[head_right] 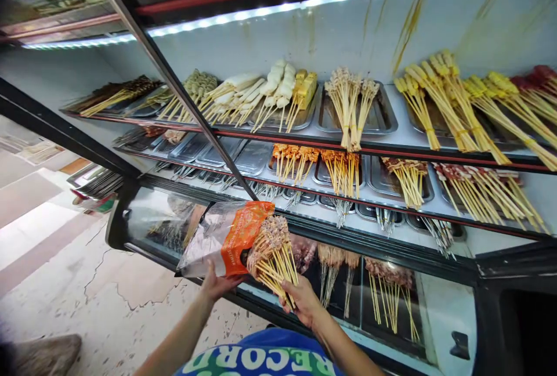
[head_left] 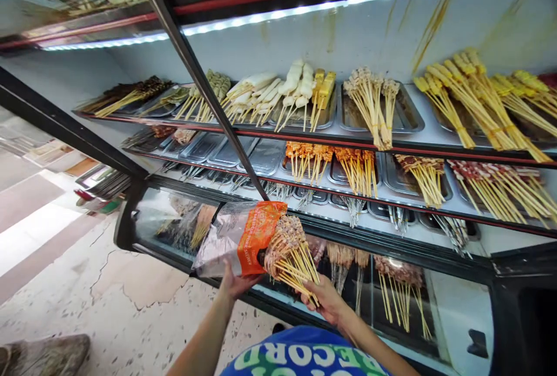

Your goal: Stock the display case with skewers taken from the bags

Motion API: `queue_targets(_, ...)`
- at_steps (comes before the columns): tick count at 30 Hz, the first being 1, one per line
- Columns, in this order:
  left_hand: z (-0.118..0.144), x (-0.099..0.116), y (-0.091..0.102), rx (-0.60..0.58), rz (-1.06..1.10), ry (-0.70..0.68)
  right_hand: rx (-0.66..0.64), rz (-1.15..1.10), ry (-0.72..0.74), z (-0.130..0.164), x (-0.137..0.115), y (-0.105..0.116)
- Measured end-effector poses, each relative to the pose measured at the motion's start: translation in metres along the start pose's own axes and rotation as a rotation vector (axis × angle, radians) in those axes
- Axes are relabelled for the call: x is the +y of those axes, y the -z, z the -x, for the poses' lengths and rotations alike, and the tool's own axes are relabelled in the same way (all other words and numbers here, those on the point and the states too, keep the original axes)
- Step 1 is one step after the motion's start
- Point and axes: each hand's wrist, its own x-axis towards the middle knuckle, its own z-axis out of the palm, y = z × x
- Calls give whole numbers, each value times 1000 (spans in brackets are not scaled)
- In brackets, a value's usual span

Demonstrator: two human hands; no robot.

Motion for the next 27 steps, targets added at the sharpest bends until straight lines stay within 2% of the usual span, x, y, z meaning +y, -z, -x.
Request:
queue_targets(2, -6, -15, -3, -68, 163, 195, -31, 53, -30, 0, 7, -4)
queue_targets(3, -10, -18, -5, -95, 232, 236, -48, 81, -51, 0, 10, -6)
queue_targets(5, -18, -20, -8, -127, 304, 258, -77, 124, -103, 0, 15, -12)
queue_targets(9, -21, -21, -4, -147, 311, 365, -106, 164, -183, -2, 23, -34)
queue_targets(13, -8, -32, -6, -183, 337, 349, -22, 203, -130, -3, 35, -55)
queue_targets(18, 5, -31, -21, -273, 357, 367, 54, 379, -84, -1, 47, -63)
queue_targets(22, 10, -26, -36, -231, 397, 289, 149, 604, -11, 2, 47, -69)
queue_targets(27, 34, -44, -41, -183, 404, 394, 237, 716, 34, 8, 43, -75)
